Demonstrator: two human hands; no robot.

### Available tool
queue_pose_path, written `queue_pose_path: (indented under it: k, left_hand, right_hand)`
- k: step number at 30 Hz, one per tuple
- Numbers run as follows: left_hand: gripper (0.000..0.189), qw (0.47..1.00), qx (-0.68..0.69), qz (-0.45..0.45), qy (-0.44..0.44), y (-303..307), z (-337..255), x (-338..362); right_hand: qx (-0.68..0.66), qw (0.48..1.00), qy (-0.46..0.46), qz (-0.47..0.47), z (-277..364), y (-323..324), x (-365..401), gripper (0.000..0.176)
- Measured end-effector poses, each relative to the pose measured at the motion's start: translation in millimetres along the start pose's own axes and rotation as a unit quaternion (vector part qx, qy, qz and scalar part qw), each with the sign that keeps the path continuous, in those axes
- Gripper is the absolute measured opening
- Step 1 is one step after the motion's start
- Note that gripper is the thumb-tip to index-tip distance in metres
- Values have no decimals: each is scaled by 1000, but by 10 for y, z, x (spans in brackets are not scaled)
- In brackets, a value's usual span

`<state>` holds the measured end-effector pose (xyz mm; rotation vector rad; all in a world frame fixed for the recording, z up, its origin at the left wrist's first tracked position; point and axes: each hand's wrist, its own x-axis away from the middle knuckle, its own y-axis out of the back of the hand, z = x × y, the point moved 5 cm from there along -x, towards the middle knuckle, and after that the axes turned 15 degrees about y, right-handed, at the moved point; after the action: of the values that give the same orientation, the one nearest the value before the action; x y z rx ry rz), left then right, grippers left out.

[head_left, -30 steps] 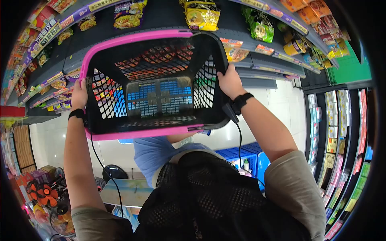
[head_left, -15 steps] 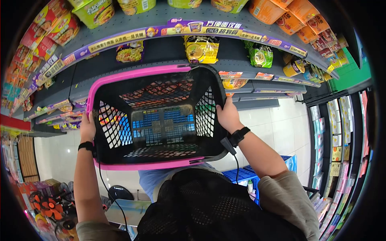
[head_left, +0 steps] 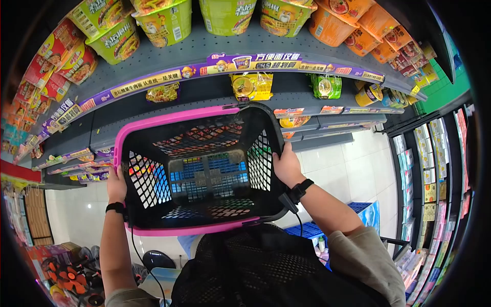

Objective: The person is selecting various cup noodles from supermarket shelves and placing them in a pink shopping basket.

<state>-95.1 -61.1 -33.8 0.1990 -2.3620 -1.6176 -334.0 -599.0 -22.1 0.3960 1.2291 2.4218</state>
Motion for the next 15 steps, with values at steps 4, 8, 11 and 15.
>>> queue_pose_path:
  k: [4, 8, 11, 15]
  left_hand:
    - [51, 999, 24, -32, -18, 36, -68, 57]
    - [54, 998, -8, 42, 45, 82, -109, 95]
    - [56, 1000, -7, -7, 15, -15, 41, -24]
    - [59, 1000, 12, 18, 13, 53, -45, 54]
  right_hand:
    - [3, 1000, 3, -7, -18, -14, -4, 45]
    - [9, 1000, 6, -3, -15, -18, 1, 42]
    - [7, 1000, 10, -5, -44, -43, 12, 40]
    - [16, 1000, 16, -20, -49, -50, 11, 46]
